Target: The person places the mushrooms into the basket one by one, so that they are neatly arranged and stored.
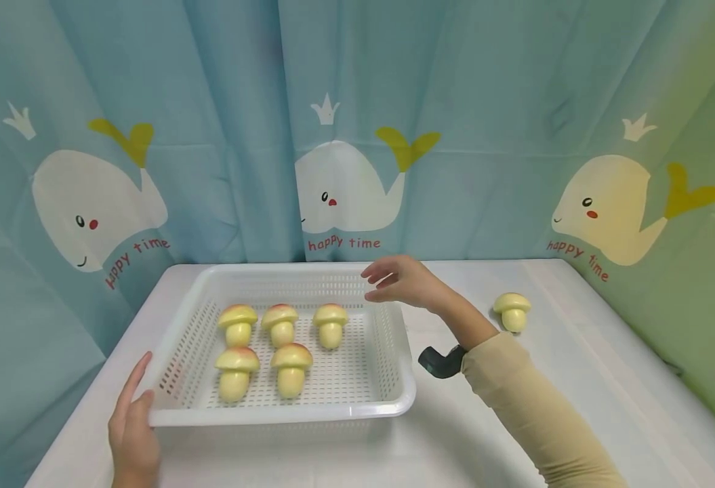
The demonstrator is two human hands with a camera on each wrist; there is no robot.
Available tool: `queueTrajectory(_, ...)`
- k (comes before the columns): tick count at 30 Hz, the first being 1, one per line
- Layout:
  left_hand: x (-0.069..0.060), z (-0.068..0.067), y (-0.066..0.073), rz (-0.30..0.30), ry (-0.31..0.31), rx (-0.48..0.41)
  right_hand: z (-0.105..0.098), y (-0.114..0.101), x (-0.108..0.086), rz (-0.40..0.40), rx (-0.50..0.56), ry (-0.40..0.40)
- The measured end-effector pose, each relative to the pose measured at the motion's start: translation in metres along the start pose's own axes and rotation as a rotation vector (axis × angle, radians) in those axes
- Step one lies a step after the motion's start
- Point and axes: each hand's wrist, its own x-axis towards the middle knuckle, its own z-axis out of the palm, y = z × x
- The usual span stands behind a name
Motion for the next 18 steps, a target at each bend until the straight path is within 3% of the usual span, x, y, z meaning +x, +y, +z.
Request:
queueTrajectory(6, 0.009, -0.001, -0.017, -0.031, 0.017, -0.017, -0.012, 0.011, -0.005, 0.014, -0.004, 0.028)
queueTrajectory(10, 0.01, 0.001, -0.019, -0.027, 0.034, -0.024, -0.023, 0.017, -0.009, 0.053, 0.055, 0.045)
queueTrajectory(15, -0.003, 0.001, 0.009, -0.042, 0.006, -0.039, -0.037, 0.021, -0.016, 0.114, 0.087, 0.071)
queueTrajectory(18, -0.008, 0.002, 0.019, -0.058, -0.005, -0.046, -0.044, 0.027, -0.018, 0.124, 0.09, 0.071)
